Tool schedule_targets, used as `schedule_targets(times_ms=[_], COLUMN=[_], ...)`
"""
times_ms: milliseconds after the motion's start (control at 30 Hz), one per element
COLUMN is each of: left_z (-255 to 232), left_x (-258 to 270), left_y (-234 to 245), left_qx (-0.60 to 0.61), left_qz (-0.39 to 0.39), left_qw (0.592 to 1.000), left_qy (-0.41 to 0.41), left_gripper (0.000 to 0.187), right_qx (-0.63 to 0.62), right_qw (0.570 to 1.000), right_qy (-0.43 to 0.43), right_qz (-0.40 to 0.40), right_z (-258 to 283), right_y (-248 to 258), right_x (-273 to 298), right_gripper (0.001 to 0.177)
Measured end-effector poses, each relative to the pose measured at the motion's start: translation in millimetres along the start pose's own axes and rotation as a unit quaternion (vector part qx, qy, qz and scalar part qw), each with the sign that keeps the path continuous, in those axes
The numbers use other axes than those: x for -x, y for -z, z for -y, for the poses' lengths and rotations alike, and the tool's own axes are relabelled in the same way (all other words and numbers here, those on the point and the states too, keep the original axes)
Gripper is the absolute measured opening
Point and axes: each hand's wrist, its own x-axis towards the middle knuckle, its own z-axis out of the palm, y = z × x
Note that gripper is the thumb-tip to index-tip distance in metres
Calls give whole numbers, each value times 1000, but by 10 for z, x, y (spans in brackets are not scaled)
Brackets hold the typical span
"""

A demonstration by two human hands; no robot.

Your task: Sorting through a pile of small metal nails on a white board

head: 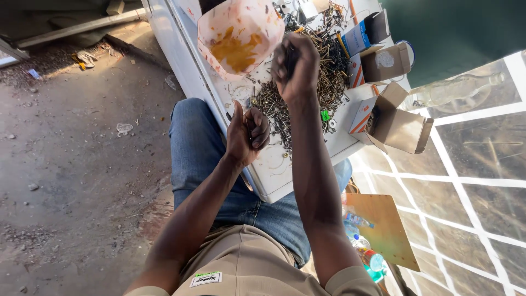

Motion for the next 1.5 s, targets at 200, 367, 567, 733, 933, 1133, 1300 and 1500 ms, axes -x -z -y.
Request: schedule_targets(times_ms=[200, 367, 567, 733, 933, 1133, 1300, 1500], left_z=[-169, -927, -1107, -1149, -1564, -1450, -1199, -1074], left_x=[-67, -283, -511, -313, 152, 713, 788, 507], left_y=[-83, -185, -146, -691, -889, -1098, -671, -522], left_qx=[-306, -587, -739, -677, -692, -674, -668, -696], left_qz=[-301, -371, -370, -371, -326, -402, -436, -392], left_qw=[898, 701, 563, 629, 630, 611, 602, 602], left_qy=[-99, -161, -5, -85, -132, -104, -37, -28], left_gripper=[49, 61, 50, 34, 37, 39, 43, 43], right_qx=[544, 598, 476, 479, 626, 734, 843, 856], right_qw=[838, 781, 768, 754, 722, 593, 499, 469], right_qy=[36, 158, 373, 353, 292, 266, 124, 209], right_qz=[8, 85, -210, -280, -32, 196, 156, 55], right_z=[-274, -118, -131, -284, -756, -818, -845, -842], right_y=[-233, -297, 327, 785, 574, 203, 533, 860], right_x=[-747, -480, 30, 189, -60, -356, -642, -601], right_gripper=[29, 41, 23, 16, 14, 28, 52, 46])
